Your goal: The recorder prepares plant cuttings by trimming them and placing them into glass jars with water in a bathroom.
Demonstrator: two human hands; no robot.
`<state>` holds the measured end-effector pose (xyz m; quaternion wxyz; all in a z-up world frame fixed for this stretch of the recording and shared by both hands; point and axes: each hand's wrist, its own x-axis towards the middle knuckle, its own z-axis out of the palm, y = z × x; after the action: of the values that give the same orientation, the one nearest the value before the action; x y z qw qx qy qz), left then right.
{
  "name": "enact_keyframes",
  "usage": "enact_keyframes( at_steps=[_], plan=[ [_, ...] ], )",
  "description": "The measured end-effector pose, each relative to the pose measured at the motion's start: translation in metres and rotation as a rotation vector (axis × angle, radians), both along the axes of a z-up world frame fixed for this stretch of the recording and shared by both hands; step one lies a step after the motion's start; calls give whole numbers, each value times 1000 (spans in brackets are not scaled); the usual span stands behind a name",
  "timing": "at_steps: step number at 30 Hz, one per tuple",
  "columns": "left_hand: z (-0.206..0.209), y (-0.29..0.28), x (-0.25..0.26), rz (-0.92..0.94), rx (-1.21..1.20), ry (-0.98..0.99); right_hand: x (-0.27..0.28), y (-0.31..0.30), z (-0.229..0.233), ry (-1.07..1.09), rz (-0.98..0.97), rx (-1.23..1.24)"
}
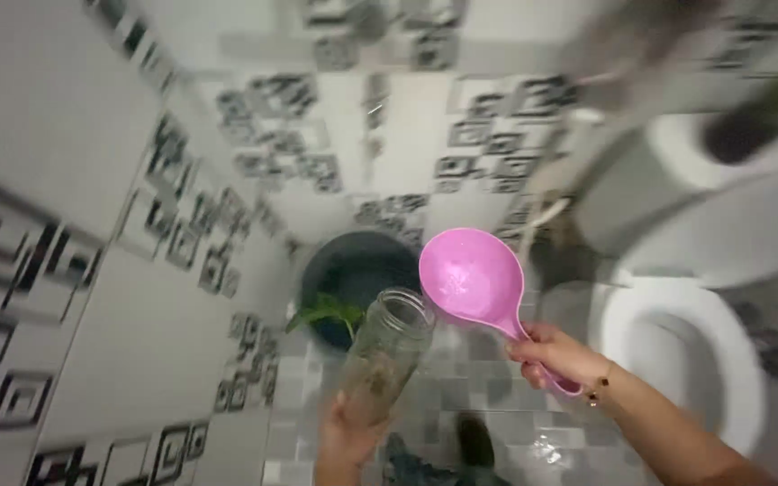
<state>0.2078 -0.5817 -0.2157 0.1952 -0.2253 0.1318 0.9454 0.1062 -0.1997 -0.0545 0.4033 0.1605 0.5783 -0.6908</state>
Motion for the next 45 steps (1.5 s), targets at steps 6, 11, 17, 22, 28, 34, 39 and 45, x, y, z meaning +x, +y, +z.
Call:
enact_keyframes(
  at_steps=[6,11,17,22,28,34,39,45],
  plan=[
    [118,125,-74,-183,-6,261,48,129,130,53,-190,68],
    [184,252,-109,-374,68,290,85,245,199,152,-401,18],
    [225,406,-116,-398,49,373,88,391,258,219,-471,160],
    [246,518,-118,-362,85,431,40,515,260,346,-355,245],
    [258,621,-127,-285,-63,165,-39,599,238,299,-341,267],
    [257,675,-148,-257,-28,132,-126,641,190,332,-314,-46],
    [267,696,-156,-235,81,46,-170,648,154,222,-349,64],
    [241,709,-170,-246,67,110,-201,660,116,157,-274,117]
  ],
)
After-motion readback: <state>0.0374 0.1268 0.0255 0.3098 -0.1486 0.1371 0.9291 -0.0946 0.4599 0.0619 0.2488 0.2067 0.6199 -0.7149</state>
